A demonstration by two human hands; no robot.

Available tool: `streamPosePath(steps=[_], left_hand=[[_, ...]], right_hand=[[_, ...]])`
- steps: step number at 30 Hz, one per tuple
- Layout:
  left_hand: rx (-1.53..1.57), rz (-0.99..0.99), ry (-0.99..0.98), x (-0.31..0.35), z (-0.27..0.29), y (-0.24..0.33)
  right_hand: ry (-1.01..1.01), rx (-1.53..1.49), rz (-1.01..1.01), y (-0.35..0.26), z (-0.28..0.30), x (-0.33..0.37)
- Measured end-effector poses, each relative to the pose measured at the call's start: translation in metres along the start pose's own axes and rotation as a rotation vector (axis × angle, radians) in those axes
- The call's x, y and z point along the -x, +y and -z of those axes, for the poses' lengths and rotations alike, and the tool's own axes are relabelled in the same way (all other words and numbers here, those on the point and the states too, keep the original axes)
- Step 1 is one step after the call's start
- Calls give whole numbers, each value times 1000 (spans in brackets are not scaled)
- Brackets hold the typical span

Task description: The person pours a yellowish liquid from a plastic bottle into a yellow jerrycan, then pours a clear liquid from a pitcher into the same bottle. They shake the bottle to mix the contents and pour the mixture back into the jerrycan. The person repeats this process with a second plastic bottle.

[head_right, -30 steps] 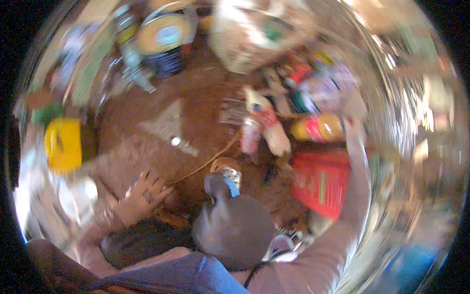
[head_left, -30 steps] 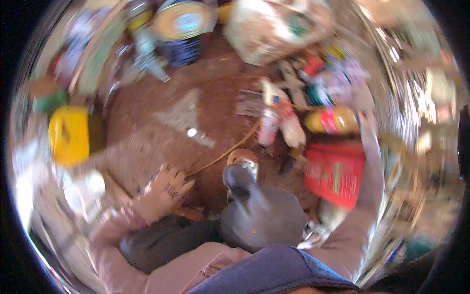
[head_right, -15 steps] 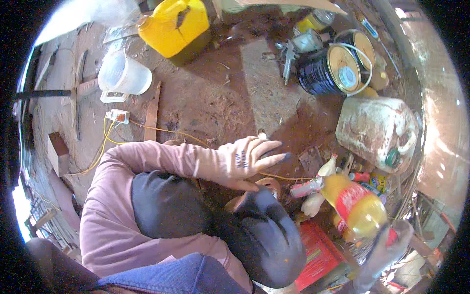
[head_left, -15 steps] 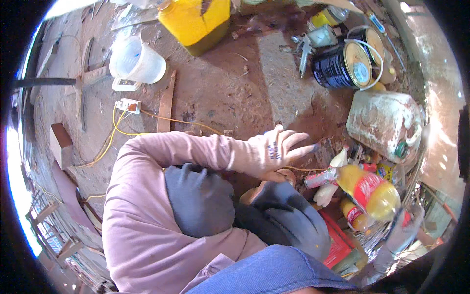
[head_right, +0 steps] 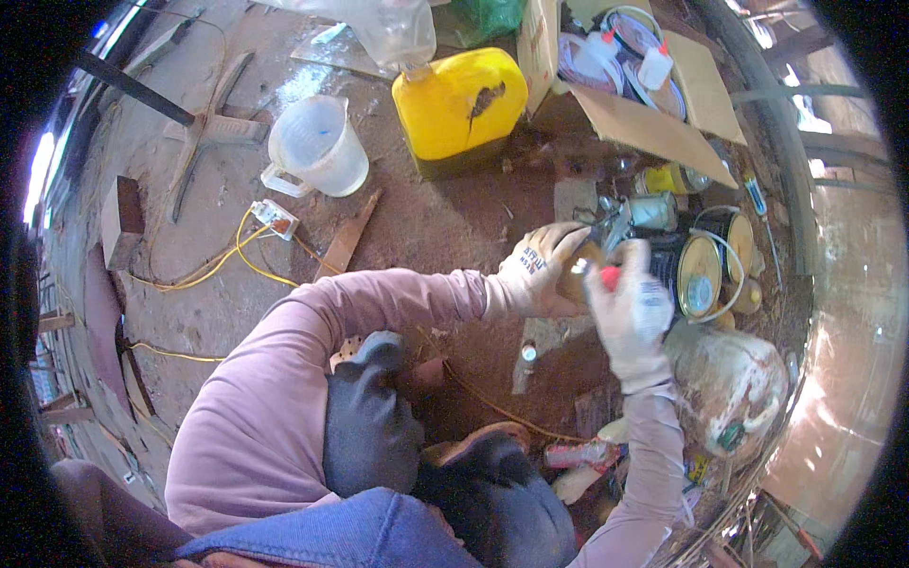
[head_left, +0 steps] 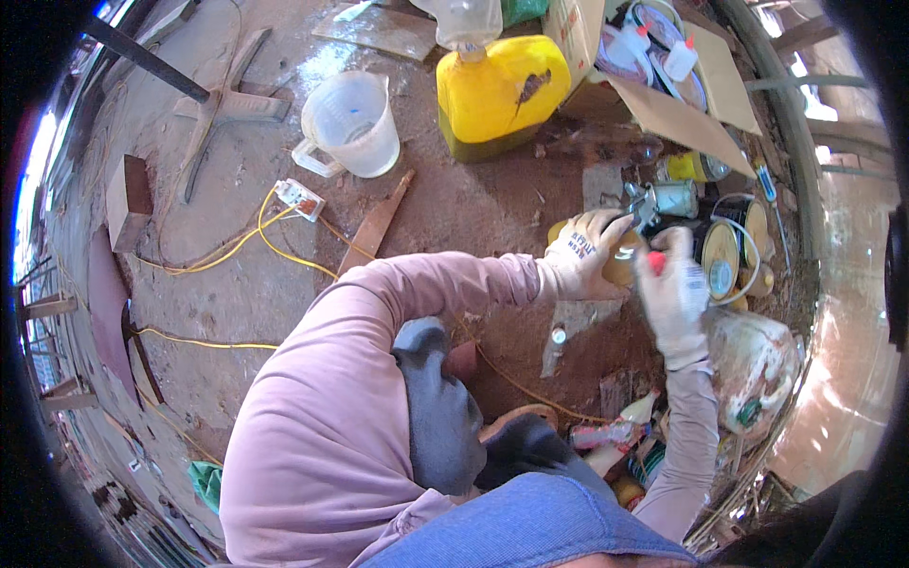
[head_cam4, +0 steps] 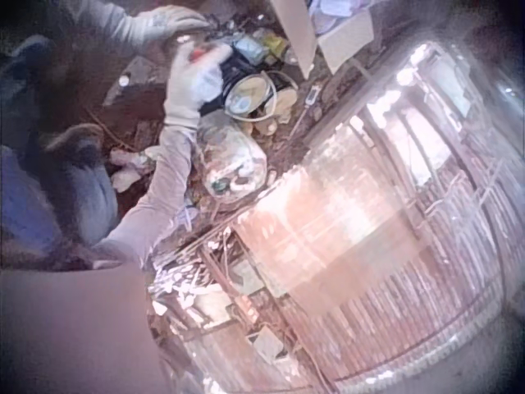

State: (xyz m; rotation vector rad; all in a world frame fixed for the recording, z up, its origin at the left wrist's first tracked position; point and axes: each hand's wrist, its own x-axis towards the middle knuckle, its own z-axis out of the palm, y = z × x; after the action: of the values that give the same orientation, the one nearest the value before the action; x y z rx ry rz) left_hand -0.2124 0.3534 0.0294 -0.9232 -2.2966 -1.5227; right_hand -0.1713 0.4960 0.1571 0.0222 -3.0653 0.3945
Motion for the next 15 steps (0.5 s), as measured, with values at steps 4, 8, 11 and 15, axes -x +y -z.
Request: streamPosePath(steps=[4, 8, 11, 15], left_hand=[[-26, 73, -42, -15, -9, -10], [33, 168, -96, -24, -22, -9], [82, 55, -90, -32, -26, -16], [204, -25, -215, -46, -23, -35]], right_hand=[[62, 516, 162, -13, 3, -17], [294, 724, 216, 7, 0, -26], [344, 510, 187, 19, -8, -26], [342, 218, 290, 40, -18, -33]])
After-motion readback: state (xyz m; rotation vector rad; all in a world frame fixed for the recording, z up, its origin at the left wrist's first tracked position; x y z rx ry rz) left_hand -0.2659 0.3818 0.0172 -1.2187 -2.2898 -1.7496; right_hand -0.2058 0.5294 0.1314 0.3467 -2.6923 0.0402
